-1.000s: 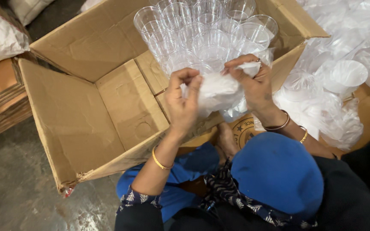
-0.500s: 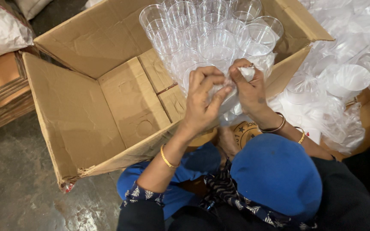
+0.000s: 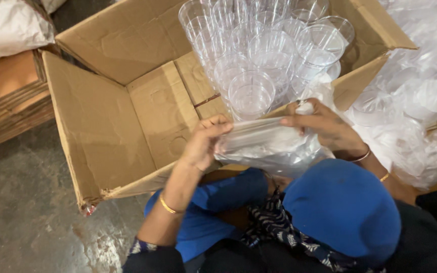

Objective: The person sits on the floor in front of an open cardboard box of clear plastic cups. They open a poly bag, place cups into it one at a time, gather and twist the bag closed, and set the filled bag beside the box, repeating the cycle.

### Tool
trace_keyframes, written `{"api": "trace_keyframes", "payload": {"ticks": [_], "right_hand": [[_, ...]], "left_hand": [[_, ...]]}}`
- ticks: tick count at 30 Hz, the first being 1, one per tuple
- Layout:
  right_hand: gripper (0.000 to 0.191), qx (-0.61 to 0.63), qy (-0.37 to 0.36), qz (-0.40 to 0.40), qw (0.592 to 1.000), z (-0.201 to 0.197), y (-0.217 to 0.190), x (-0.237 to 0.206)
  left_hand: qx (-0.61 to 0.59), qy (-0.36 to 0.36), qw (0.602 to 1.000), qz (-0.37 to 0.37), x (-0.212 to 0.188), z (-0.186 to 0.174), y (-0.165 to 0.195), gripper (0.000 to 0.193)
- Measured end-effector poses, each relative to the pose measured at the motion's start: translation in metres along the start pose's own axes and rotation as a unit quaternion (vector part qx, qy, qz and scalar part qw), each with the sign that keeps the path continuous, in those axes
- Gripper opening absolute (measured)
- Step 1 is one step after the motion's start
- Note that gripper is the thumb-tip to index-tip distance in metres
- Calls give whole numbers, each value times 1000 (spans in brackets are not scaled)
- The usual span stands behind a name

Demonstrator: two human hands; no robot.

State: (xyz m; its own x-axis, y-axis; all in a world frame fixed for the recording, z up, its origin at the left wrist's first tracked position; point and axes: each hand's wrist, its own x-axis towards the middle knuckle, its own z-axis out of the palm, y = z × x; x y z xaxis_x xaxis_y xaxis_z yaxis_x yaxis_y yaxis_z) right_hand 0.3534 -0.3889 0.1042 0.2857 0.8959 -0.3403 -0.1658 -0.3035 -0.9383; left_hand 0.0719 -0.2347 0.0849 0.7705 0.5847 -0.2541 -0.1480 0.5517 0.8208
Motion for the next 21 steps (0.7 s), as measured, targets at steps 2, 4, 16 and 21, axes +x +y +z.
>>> {"api": "trace_keyframes", "payload": {"ticks": [2,4,16,21], "right_hand": [[23,28,-72,-81,994,-7,2,-1],[21,39,-89,-137,986,-8,4,9],[37,-554,167,-278,767,26,0,56],[43,-525,152,-301,781,33,-8,54]], "left_hand": [[-12,-27,999,11,-3,-8,7,9],[67,-10,996,65,1,-7,9,11],[468,181,827,254,93,-6,-37,30],[299,172,932,106,64,17,-30,40]]}}
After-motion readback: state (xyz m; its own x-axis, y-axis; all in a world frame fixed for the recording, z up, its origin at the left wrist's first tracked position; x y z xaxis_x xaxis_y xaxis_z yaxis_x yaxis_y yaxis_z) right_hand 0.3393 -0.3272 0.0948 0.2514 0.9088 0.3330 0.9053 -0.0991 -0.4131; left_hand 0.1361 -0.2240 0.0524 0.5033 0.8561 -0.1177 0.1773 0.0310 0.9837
